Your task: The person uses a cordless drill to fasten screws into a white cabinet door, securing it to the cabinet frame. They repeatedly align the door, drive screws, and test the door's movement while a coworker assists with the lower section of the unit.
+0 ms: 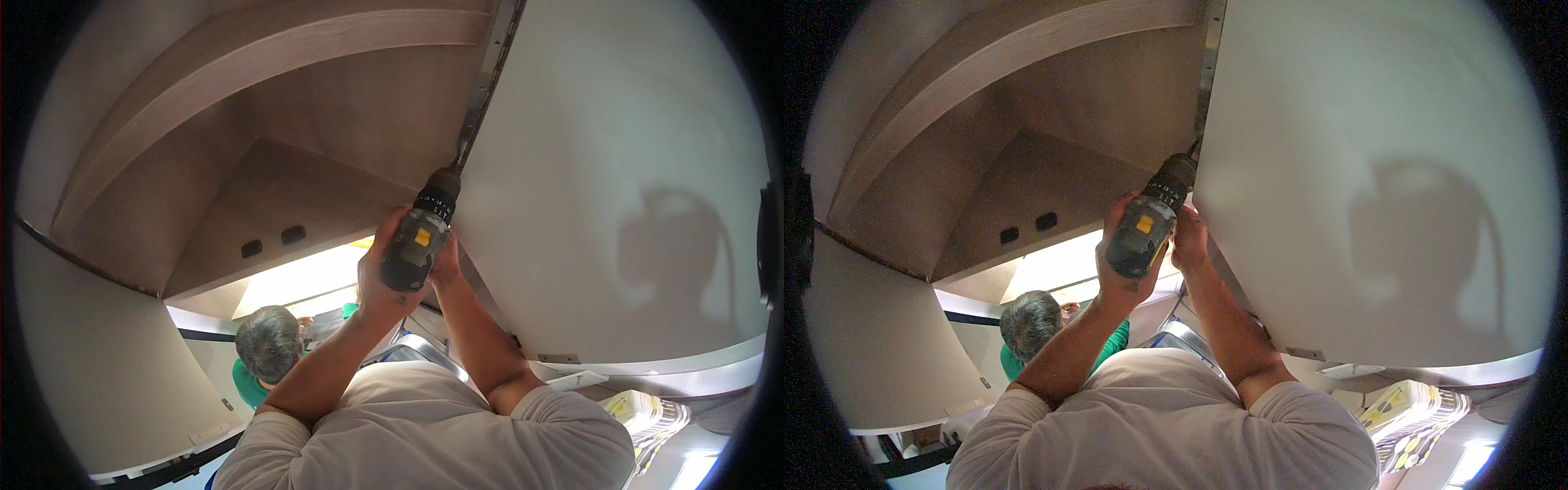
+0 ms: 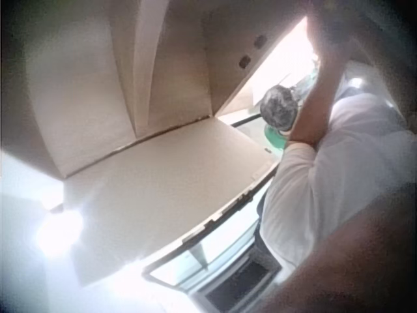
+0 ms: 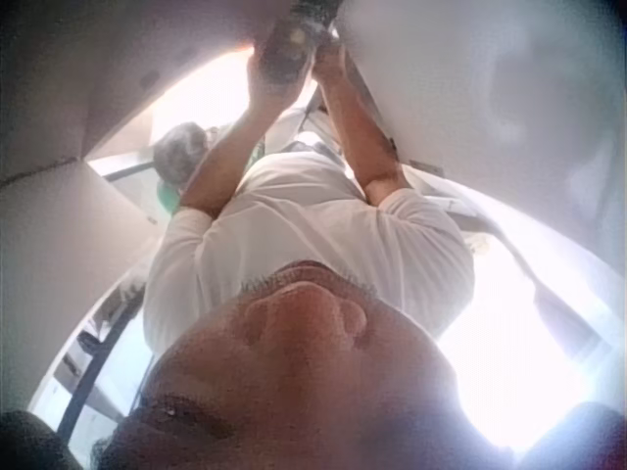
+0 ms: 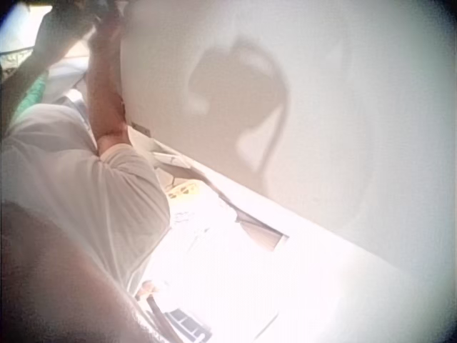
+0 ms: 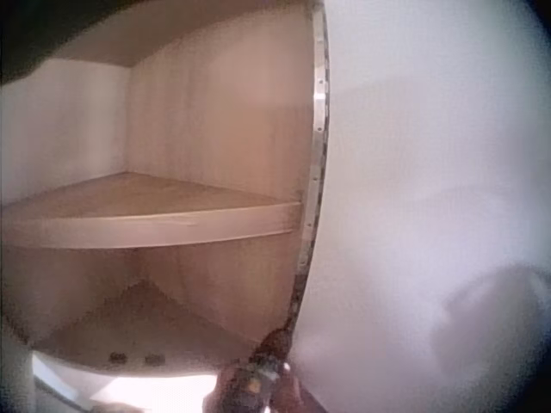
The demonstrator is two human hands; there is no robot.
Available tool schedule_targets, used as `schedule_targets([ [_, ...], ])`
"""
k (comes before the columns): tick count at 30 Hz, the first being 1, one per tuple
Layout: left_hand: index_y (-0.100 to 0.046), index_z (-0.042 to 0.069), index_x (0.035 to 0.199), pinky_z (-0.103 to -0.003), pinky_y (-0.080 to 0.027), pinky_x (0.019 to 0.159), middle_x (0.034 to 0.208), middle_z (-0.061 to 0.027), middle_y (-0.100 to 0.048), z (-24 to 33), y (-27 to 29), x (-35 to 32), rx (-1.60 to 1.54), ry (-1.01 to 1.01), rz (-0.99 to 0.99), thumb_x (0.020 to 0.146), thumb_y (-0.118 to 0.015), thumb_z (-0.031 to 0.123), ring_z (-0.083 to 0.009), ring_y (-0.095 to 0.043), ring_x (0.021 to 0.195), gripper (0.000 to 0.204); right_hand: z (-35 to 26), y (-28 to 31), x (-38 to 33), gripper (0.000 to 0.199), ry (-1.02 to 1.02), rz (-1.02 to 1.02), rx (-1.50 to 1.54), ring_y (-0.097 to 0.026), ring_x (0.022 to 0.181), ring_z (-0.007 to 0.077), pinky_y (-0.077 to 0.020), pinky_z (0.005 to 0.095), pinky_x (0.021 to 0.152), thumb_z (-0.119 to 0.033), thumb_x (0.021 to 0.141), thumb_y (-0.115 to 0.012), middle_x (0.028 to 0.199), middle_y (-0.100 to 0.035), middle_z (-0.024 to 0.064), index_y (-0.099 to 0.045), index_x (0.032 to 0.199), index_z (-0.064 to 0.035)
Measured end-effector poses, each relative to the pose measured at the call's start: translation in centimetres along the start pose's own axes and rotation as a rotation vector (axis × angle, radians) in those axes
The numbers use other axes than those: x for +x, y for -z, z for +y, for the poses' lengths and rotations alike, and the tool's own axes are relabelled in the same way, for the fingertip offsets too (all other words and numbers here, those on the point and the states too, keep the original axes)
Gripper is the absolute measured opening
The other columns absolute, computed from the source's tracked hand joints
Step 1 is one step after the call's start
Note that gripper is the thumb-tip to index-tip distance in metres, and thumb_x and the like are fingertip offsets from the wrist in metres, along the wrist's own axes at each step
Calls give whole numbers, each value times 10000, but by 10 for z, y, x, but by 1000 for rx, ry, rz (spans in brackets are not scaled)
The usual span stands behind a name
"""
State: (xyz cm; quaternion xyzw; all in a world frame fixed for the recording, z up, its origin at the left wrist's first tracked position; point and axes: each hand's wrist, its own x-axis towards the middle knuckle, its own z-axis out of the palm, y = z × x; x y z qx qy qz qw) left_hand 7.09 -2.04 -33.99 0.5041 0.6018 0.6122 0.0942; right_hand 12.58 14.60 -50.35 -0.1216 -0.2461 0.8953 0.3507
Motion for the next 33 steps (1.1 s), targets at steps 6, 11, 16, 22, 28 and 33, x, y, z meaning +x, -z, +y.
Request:
schedule_targets([
  [6, -396, 46, 1510, -364, -536, 974, 1227, -158, -679, 7, -4, 3, -58, 19, 33, 854, -794, 69, -235, -675, 1122, 768, -6, 1, 1, 358, -2, -120, -73, -762, 922, 291, -656, 434, 809, -287, 1022, -503, 1090, -741, 177, -648, 1217, -25],
  [11, -385, 34, 1518, -366, -536, 976, 1241, -176, -683, 5, -1, 2, -22, -7, 31, 851, -779, 60, -243, -681, 1127, 775, -7, -26, -4, 347, -40, 4, -13, -755, 963, 296, -647, 433, 842, -268, 1034, -490, 1118, -736, 174, -643, 1236, -31],
  [16, -384, 38, 1520, -365, -531, 982, 1246, -181, -679, 8, -1, 3, -27, -5, 14, 850, -771, 69, -247, -681, 1128, 774, -6, -3, 4, 351, -4, -6, -147, -753, 966, 297, -643, 432, 856, -280, 1036, -494, 1107, -736, 163, -646, 1239, -38],
  [22, -405, 53, 1513, -357, -529, 981, 1245, -180, -679, 4, -7, 4, -60, -78, 79, 860, -779, 108, -245, -682, 1129, 755, -7, -41, -14, 371, 105, -77, -71, -722, 1035, 271, -604, 418, 919, -225, 1056, -457, 1153, -723, 169, -643, 1250, 32],
  [28, -436, 106, 1508, -361, -540, 983, 1256, -183, -698, 9, -10, 4, 1, -26, 102, 856, -805, 150, -274, -694, 1170, 750, -9, -41, -4, 376, 65, -30, -83, -725, 1042, 293, -613, 419, 915, -196, 1068, -463, 1179, -714, 185, -629, 1278, 67],
  [33, -457, 66, 1513, -401, -568, 933, 1226, -199, -719, 18, -3, 11, -66, -11, 97, 856, -786, 136, -382, -720, 1116, 738, -20, -54, -4, 361, 47, 226, -243, -712, 1015, 233, -584, 382, 883, -269, 1079, -525, 1149, -724, 133, -643, 1283, 5],
])
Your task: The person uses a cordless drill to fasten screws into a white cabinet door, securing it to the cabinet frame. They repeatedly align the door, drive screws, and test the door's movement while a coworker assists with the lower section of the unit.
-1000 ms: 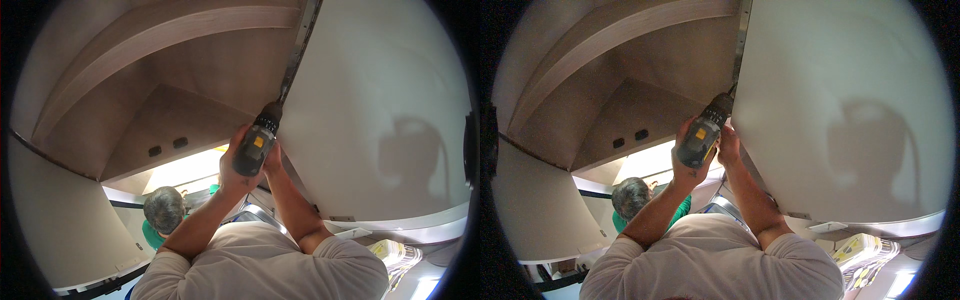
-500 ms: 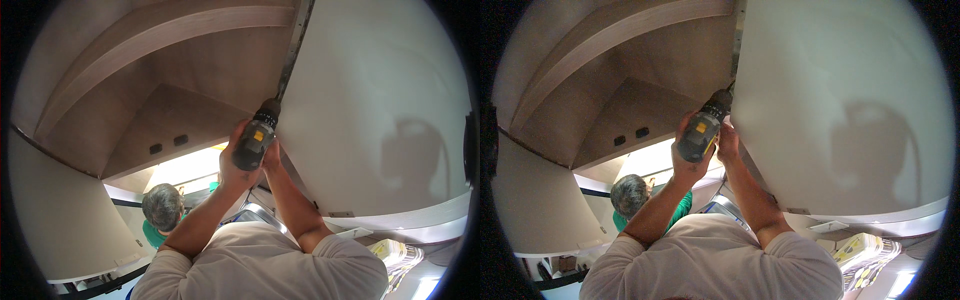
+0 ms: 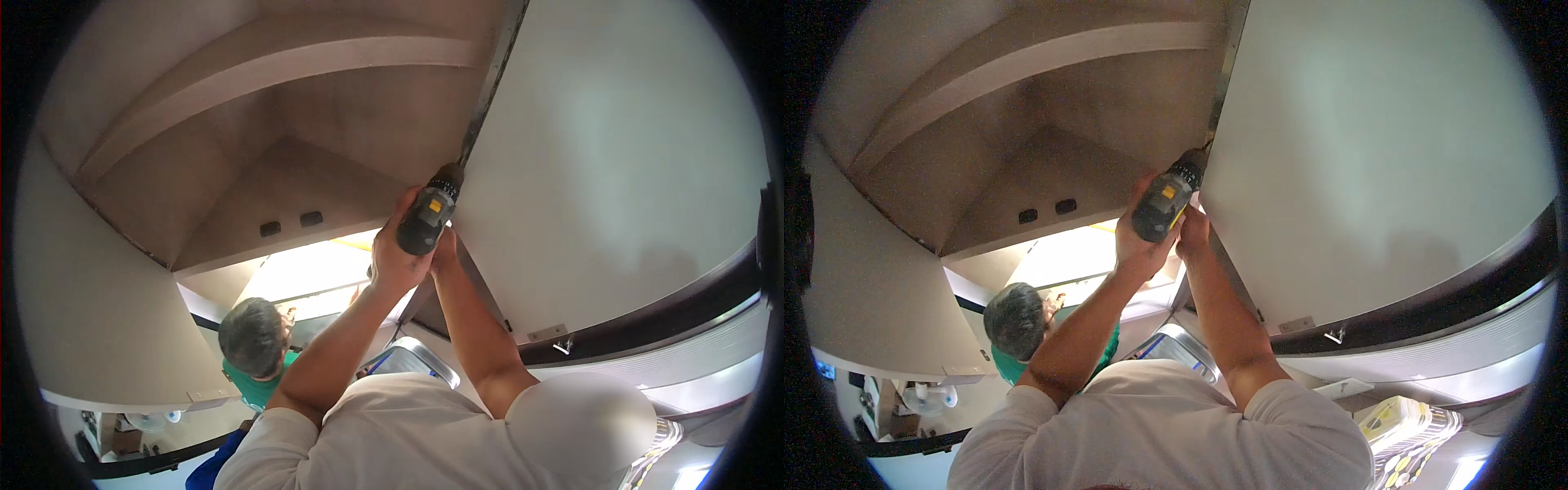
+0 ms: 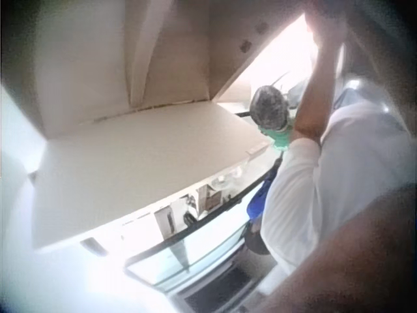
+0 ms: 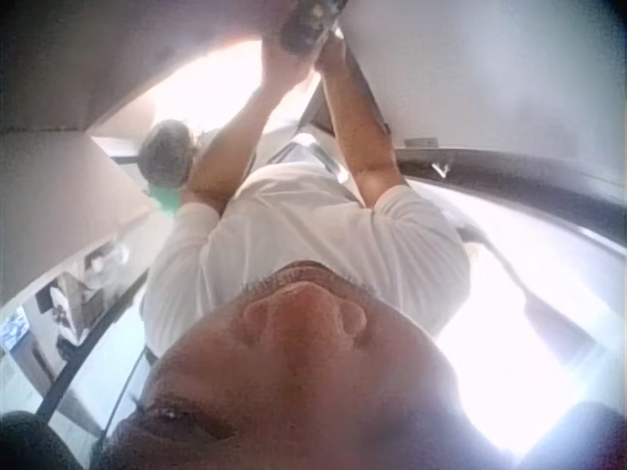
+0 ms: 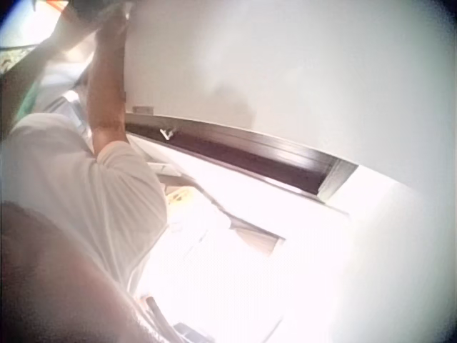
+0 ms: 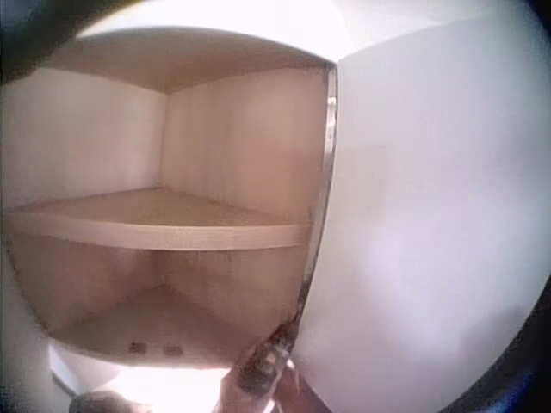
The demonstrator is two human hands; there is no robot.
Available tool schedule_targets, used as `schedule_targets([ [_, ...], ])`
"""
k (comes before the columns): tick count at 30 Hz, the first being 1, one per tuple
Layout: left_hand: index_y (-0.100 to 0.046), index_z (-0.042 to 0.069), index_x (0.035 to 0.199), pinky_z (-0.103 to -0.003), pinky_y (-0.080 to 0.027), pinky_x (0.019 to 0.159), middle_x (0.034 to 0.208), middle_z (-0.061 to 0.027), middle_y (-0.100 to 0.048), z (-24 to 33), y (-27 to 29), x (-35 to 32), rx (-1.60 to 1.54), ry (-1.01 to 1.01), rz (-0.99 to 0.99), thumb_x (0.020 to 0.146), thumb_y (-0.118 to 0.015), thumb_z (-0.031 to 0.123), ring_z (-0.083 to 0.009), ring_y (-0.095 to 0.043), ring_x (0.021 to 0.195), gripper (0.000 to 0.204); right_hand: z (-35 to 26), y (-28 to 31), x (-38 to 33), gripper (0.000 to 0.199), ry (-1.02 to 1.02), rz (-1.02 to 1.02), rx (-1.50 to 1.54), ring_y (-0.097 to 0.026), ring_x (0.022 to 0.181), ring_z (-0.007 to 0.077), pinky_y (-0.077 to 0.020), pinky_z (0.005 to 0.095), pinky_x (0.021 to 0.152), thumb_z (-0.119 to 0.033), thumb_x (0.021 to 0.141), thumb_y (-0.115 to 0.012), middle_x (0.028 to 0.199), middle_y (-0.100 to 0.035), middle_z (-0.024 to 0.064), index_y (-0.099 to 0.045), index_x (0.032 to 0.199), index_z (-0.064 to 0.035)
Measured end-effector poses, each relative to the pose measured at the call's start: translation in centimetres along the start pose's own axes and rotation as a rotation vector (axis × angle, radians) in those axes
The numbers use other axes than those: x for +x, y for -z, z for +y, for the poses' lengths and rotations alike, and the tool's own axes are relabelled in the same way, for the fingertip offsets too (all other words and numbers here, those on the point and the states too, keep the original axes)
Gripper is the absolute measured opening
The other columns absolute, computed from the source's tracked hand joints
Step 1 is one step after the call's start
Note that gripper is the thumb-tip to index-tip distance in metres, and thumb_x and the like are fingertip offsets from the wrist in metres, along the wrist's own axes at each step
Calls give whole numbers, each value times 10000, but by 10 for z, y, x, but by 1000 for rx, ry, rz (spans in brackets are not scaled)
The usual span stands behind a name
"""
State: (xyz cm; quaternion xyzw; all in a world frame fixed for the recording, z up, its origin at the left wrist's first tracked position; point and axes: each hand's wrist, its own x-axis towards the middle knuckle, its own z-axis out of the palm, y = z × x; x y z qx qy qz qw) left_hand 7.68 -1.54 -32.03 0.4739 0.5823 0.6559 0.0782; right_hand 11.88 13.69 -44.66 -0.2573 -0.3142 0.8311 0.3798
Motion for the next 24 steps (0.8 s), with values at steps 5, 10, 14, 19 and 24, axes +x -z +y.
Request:
schedule_targets([
  [5, -441, 30, 1514, -384, -551, 967, 1273, -197, -701, -1, 30, -6, -43, -52, 19, 877, -779, 130, -321, -712, 1147, 728, -2, 3, 7, 406, -24, 62, -252, -685, 994, 203, -510, 400, 877, -411, 1048, -614, 1082, -705, 85, -649, 1256, -64],
  [10, -438, 10, 1511, -342, -510, 1006, 1298, -163, -674, 16, 70, -55, -127, 220, 59, 863, -799, 86, -241, -666, 1175, 745, -15, -19, -13, 467, -36, 194, -353, -701, 989, 218, -511, 399, 851, -478, 978, -712, 996, -699, 79, -642, 1195, -70],
  [14, -438, 38, 1512, -322, -577, 889, 1211, -104, -683, 11, 103, -99, -106, 261, 30, 874, -795, 22, -141, -680, 1027, 731, -8, -5, -2, 655, -38, 183, -417, -705, 994, 235, -535, 412, 875, -585, 952, -703, 1061, -731, 126, -639, 1291, -28],
  [19, -500, -8, 1459, -339, -509, 1038, 1286, -136, -669, 28, 145, -144, 43, 328, -8, 824, -855, 83, -211, -645, 1195, 734, 16, 7, -24, 500, 35, 223, -486, -678, 844, 186, -538, 332, 697, -521, 953, -731, 985, -704, 49, -704, 1157, -65],
  [24, -473, 16, 1477, -342, -529, 1025, 1309, -120, -655, 29, 172, -178, 122, 303, -79, 795, -912, 124, -193, -650, 1178, 819, 32, -9, -82, 129, 365, 135, -614, -585, 757, 87, -468, 245, 672, -153, 992, -713, 909, -658, -5, -695, 1084, -65],
])
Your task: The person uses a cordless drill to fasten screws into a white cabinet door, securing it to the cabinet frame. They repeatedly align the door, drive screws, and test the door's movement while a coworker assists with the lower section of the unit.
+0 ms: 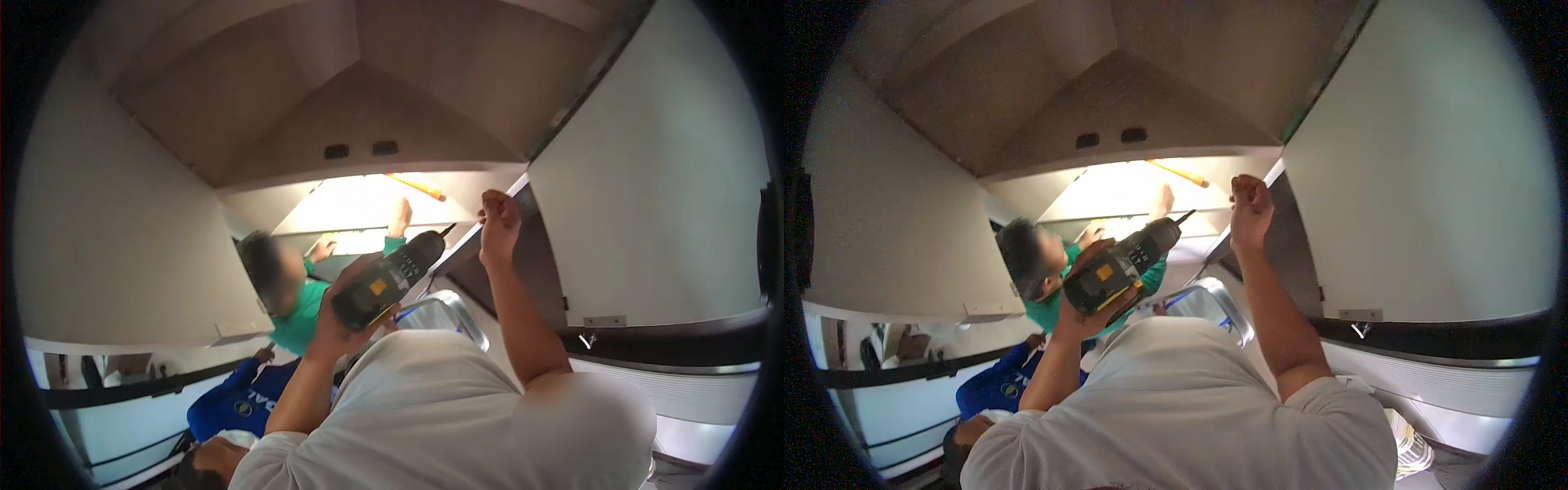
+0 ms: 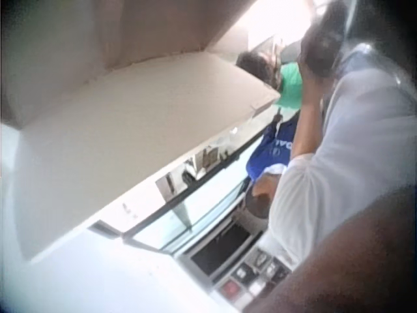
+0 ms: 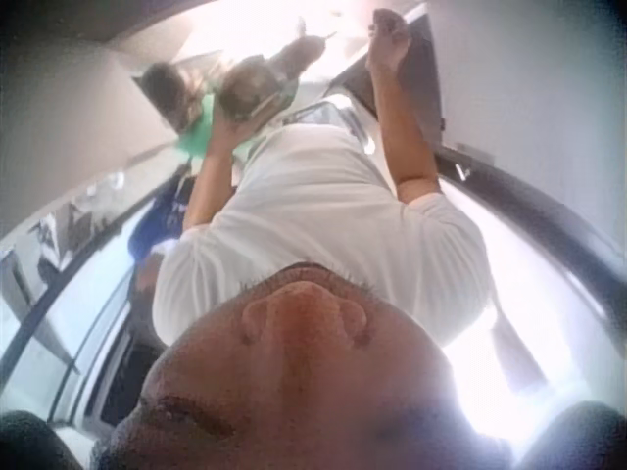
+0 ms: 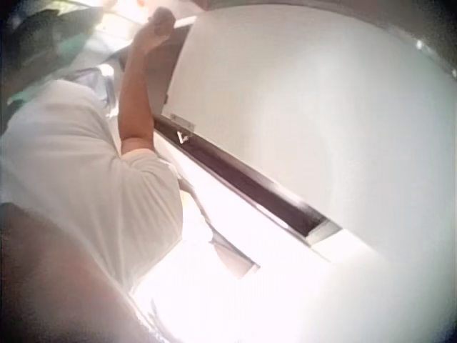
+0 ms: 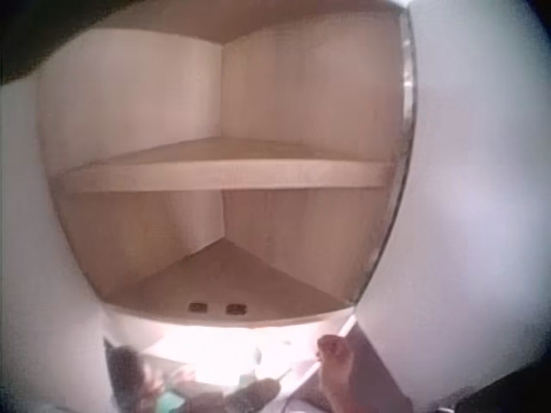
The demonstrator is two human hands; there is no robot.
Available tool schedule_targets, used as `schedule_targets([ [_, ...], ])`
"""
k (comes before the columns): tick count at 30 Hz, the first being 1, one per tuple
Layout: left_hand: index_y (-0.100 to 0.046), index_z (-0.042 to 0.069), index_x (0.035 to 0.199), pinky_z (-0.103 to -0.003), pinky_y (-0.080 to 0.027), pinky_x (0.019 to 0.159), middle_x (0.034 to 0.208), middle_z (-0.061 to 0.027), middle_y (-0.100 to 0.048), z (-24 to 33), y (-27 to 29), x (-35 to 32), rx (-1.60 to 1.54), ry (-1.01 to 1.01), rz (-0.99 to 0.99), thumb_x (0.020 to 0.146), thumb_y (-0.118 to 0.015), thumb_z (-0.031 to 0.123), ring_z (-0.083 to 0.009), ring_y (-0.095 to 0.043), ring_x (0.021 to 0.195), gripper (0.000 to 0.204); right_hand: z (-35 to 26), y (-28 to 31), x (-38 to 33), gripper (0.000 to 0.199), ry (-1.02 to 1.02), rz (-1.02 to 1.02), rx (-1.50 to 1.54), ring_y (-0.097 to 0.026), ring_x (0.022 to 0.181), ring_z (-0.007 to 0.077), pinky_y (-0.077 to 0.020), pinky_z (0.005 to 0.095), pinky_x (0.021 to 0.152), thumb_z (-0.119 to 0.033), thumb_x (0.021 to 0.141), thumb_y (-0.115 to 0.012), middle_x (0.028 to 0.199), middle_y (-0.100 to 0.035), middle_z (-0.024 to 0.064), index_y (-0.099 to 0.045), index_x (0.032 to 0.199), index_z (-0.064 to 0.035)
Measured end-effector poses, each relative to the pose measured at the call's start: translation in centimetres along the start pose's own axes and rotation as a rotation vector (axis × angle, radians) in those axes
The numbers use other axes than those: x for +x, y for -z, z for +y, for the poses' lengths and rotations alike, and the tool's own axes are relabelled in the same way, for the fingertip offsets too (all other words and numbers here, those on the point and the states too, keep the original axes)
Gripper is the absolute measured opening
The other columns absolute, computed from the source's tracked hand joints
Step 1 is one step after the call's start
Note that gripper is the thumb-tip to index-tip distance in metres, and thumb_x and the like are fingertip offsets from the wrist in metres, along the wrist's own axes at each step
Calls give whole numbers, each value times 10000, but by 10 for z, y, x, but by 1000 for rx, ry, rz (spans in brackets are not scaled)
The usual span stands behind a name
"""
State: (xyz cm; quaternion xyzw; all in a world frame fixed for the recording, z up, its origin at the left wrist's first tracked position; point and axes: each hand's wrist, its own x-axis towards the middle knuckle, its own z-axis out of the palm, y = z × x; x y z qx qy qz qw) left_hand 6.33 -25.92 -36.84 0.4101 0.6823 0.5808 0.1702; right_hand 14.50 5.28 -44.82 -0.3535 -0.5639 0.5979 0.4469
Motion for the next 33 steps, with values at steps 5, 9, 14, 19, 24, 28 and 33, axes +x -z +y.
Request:
schedule_targets([
  [5, -505, 5, 1451, -361, -528, 1016, 1295, -134, -663, 11, -1, -13, -70, 132, 69, 806, -899, 137, -218, -664, 1158, 767, -10, -15, -7, 114, 258, -147, 3, -562, 792, 60, -464, 223, 734, -27, 970, -719, 890, -667, -5, -672, 1073, -19],
  [9, -480, -8, 1461, -355, -522, 1001, 1291, -141, -655, -21, 13, -31, 150, 54, 204, 815, -886, 114, -218, -651, 1161, 773, -77, -45, -29, 130, 321, -171, 145, -593, 821, 66, -495, 238, 779, -7, 953, -730, 913, -671, -14, -667, 1063, -37],
  [14, -441, 8, 1494, -358, -528, 955, 1229, -120, -659, -25, 20, -14, 398, -82, 270, 842, -851, 79, -203, -650, 1077, 774, -185, -94, -86, 149, 374, -776, 404, -638, 822, 128, -513, 287, 742, -76, 874, -755, 890, -674, 26, -661, 989, -56],
  [19, -440, 22, 1500, -348, -537, 910, 1207, -110, -662, -30, 12, -19, 213, 37, 319, 852, -838, 67, -192, -650, 1032, 762, -328, -125, -113, 307, 112, -1733, 248, -631, 680, 154, -479, 297, 595, -334, 840, -767, 740, -644, 52, -682, 772, -48],
  [24, -439, 36, 1506, -338, -545, 865, 1184, -100, -665, -33, 11, -17, 58, 71, 273, 862, -825, 55, -182, -651, 988, 751, -371, -132, -108, 535, -273, -2091, 538, -568, 530, 57, -421, 263, 475, -526, 894, -813, 580, -629, 8, -692, 633, -76],
  [28, -438, 46, 1510, -329, -552, 828, 1166, -92, -667, -25, 14, -21, -20, 107, 283, 870, -814, 45, -173, -651, 952, 742, -365, -145, -112, 514, -145, -2146, 695, -588, 553, 75, -435, 256, 489, -490, 902, -820, 621, -653, 15, -681, 668, -54],
  [33, -437, 60, 1516, -319, -560, 783, 1144, -82, -670, -47, 13, -26, -116, 138, 237, 880, -801, 33, -163, -652, 908, 733, -309, -163, -129, 249, 517, -1496, 637, -650, 758, 106, -511, 241, 652, -268, 933, -730, 772, -664, 25, -710, 826, -44],
])
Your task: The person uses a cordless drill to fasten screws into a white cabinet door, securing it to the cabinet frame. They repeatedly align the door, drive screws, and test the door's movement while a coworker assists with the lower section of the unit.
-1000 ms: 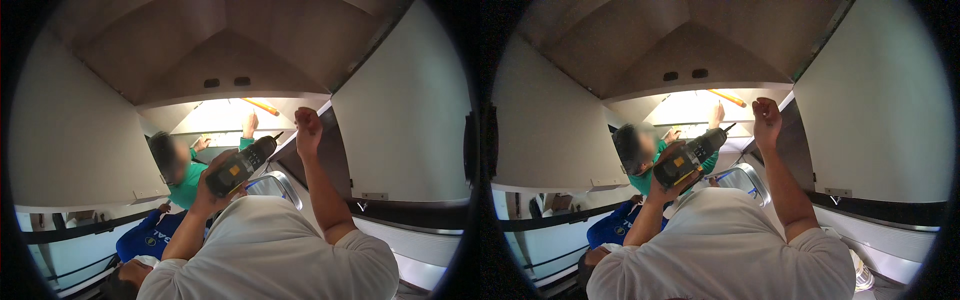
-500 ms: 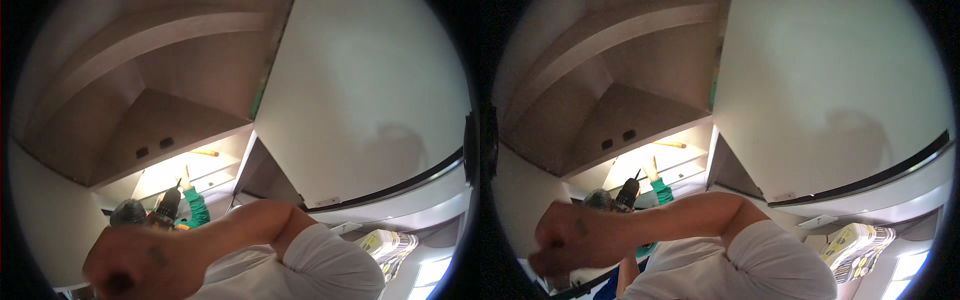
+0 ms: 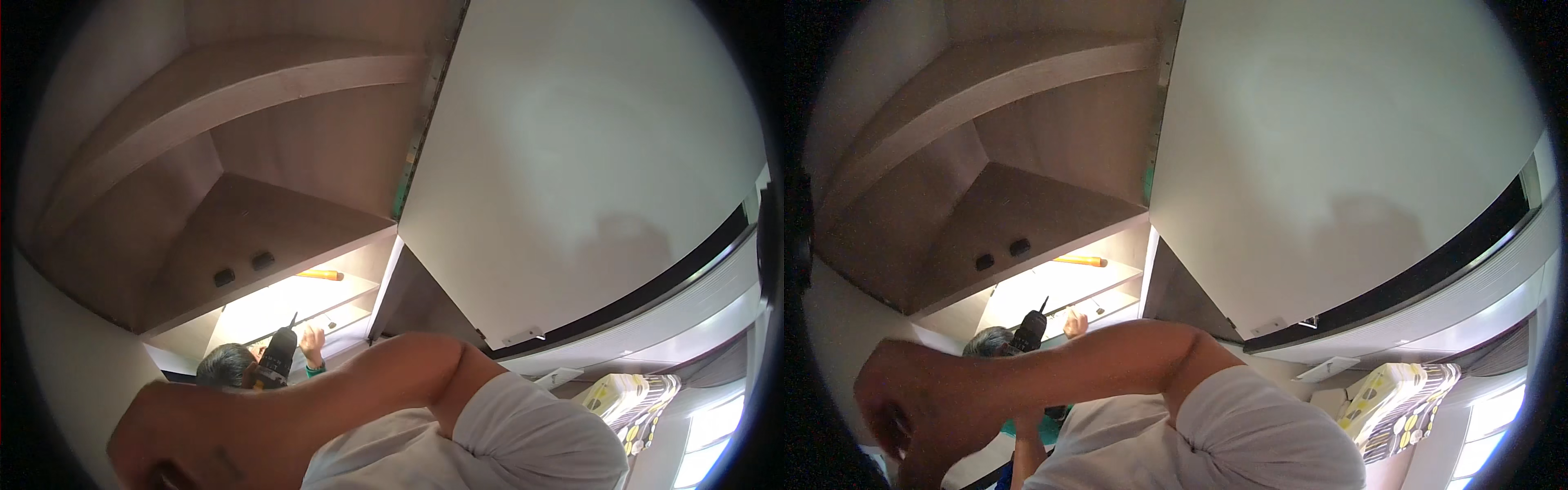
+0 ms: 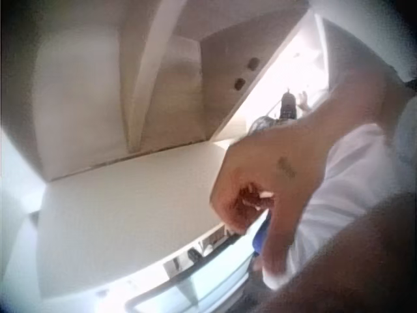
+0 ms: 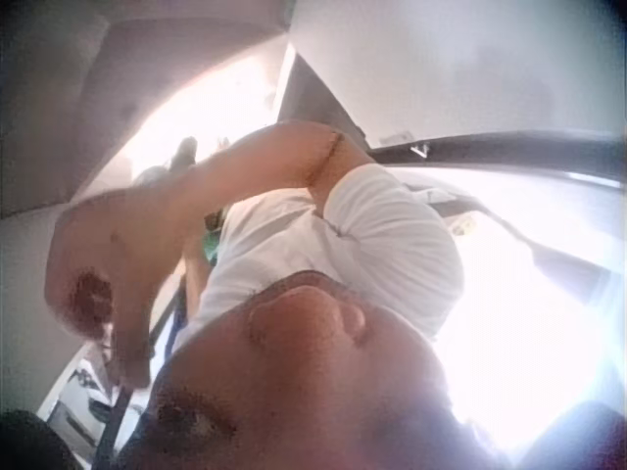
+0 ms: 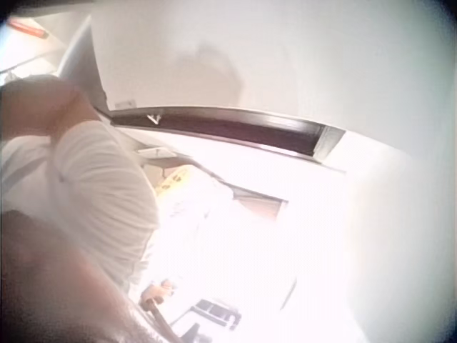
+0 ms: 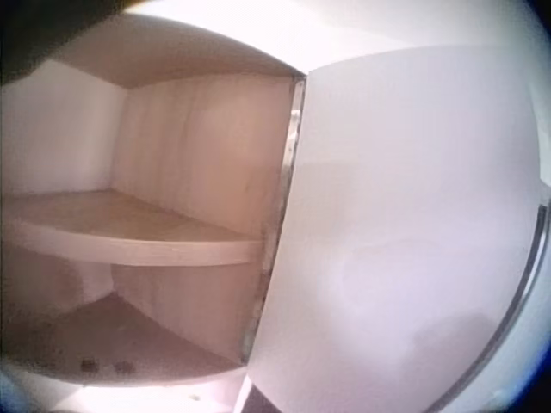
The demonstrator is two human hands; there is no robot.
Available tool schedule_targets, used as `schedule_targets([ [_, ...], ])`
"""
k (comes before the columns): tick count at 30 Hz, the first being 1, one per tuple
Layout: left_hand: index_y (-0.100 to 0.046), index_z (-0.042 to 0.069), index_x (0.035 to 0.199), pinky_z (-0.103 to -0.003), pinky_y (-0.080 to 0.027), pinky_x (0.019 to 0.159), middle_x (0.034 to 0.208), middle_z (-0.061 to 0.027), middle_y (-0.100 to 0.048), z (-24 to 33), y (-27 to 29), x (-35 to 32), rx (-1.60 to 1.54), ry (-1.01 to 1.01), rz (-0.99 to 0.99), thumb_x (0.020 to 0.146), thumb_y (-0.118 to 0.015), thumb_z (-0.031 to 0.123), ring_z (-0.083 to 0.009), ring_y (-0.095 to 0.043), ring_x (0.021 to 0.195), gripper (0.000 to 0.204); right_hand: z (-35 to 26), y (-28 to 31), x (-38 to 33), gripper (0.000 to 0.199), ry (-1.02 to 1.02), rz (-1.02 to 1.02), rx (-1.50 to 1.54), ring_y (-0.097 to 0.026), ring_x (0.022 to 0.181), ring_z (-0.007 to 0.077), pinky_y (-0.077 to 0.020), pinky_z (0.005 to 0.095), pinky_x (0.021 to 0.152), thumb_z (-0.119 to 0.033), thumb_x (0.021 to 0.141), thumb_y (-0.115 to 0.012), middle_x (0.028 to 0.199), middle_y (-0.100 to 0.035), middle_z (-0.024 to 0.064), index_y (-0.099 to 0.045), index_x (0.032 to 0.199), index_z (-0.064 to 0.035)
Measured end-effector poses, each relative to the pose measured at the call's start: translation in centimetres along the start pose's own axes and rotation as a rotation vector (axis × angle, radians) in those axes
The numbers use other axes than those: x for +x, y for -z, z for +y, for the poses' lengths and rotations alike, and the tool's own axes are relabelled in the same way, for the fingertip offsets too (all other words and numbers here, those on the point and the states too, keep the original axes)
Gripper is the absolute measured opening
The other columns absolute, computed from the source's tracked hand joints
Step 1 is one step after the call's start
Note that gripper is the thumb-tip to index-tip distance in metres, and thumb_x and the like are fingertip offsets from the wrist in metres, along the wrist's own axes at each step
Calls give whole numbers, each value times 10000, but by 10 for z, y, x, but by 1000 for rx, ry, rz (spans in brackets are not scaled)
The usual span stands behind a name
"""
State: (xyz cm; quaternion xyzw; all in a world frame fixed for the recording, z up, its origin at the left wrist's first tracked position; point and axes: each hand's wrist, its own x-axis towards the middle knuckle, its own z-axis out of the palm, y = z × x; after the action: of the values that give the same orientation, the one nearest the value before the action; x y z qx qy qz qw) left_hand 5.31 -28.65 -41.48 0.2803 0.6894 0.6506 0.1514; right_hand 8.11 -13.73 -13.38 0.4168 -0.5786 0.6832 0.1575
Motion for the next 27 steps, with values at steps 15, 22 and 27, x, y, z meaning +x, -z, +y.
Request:
schedule_targets([
  [15, -433, -14, 1492, -336, -510, 966, 1222, -108, -627, -36, 17, 0, -52, 170, -38, 868, -817, 60, -211, -620, 1100, 736, 92, -10, -478, 303, -1188, 1318, -62, -502, 751, 89, -466, 287, 723, -305, 1045, -596, 862, -541, -10, -670, 1179, -44],
  [22, -454, -26, 1473, -354, -510, 986, 1260, -125, -646, -12, -5, 25, -100, 27, -83, 812, -864, 75, -202, -628, 1130, 785, -99, 26, -662, 609, -130, 2152, -349, -518, 1348, 294, -523, 469, 1017, -574, 1038, -469, 1488, -495, 66, -477, 1469, -144],
  [27, -488, -28, 1446, -357, -516, 985, 1211, -130, -672, -6, -22, 34, -73, -88, -107, 797, -868, 74, -211, -648, 1106, 759, -223, 18, -425, 645, -26, 1582, -624, -627, 1155, 255, -522, 446, 973, -470, 913, -735, 1265, -629, 64, -531, 1403, -103],
])
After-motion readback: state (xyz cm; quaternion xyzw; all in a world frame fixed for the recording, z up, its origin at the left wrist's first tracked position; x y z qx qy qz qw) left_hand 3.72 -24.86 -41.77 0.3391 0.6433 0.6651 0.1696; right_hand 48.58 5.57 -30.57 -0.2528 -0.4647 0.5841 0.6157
